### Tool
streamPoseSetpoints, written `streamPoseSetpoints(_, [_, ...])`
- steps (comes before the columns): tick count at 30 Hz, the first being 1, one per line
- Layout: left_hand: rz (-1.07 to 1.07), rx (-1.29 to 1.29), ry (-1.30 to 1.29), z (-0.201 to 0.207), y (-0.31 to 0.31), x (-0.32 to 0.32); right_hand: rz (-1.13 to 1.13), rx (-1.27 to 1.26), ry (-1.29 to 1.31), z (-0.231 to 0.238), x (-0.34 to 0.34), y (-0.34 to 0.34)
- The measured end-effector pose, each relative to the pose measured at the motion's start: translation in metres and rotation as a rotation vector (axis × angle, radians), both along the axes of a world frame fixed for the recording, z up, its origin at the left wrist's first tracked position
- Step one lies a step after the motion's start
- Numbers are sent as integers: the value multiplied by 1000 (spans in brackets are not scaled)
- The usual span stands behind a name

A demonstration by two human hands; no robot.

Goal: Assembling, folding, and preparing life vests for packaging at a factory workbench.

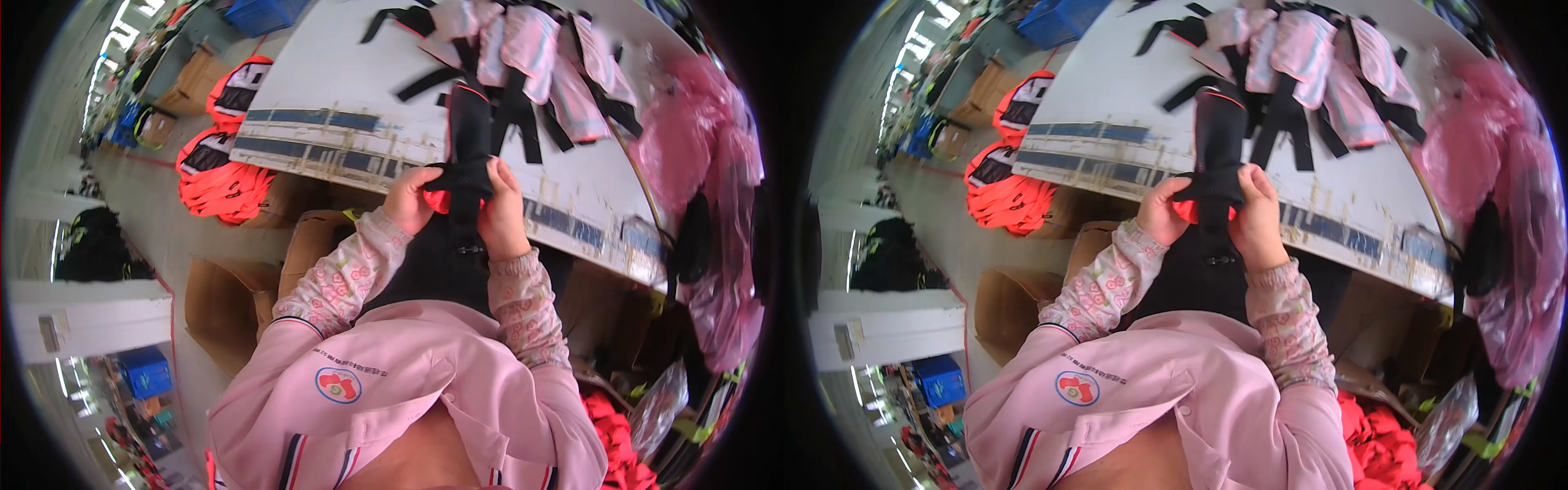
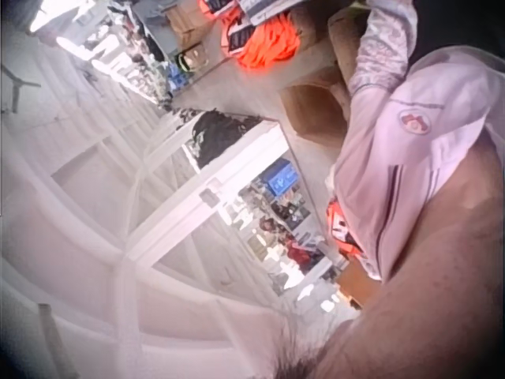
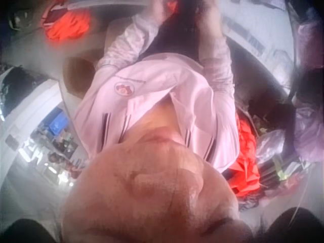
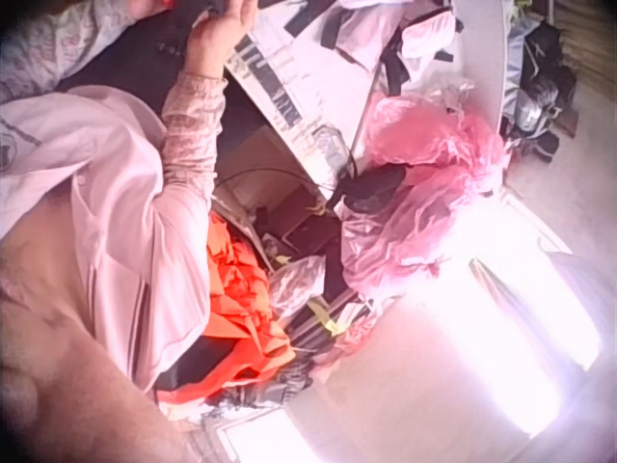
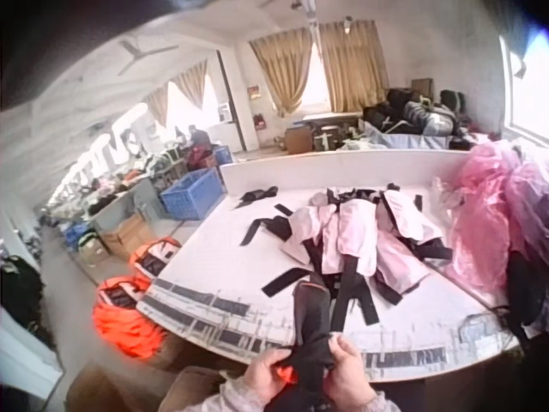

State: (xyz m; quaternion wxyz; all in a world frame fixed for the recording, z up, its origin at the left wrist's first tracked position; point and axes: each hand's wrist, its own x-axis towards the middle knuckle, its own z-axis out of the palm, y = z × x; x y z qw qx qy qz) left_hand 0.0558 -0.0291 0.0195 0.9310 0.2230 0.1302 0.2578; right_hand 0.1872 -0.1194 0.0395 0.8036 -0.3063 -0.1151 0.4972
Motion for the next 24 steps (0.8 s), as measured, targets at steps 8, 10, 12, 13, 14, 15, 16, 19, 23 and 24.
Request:
streamPoseSetpoints(8, [-8, 261, 218, 37, -6, 8, 87, 111, -83, 25, -2, -21])
streamPoseSetpoints(10, [-18, 162, 381, 53, -19, 6, 71, 157, -237, 37, -3, -20])
streamPoseSetpoints(12, [10, 30, 315, 45, -22, 1, -51, 42, -139, 44, -11, -19])
streamPoseSetpoints(13, [47, -74, 264, 39, -24, 1, -35, 45, -145, 42, -11, -18])
streamPoseSetpoints(14, [60, -77, 258, 32, -25, 0, -107, -46, -387, 37, -11, -18])
streamPoseSetpoints(15, [24, -130, 105, 32, -26, -1, -188, -135, -628, 32, -9, -17])
streamPoseSetpoints(16, [-13, -182, -48, 32, -26, -2, -184, -133, -631, 27, -7, -18])
streamPoseSetpoints(19, [-133, -111, -129, 26, -19, -9, -372, -135, -1083, 13, 2, -21])
streamPoseSetpoints(23, [-242, -4, -158, 19, -11, -15, -377, -168, -902, 9, 15, -20])
streamPoseSetpoints(24, [-230, 50, -155, 20, -14, -14, -338, -128, -864, 4, 20, -20])
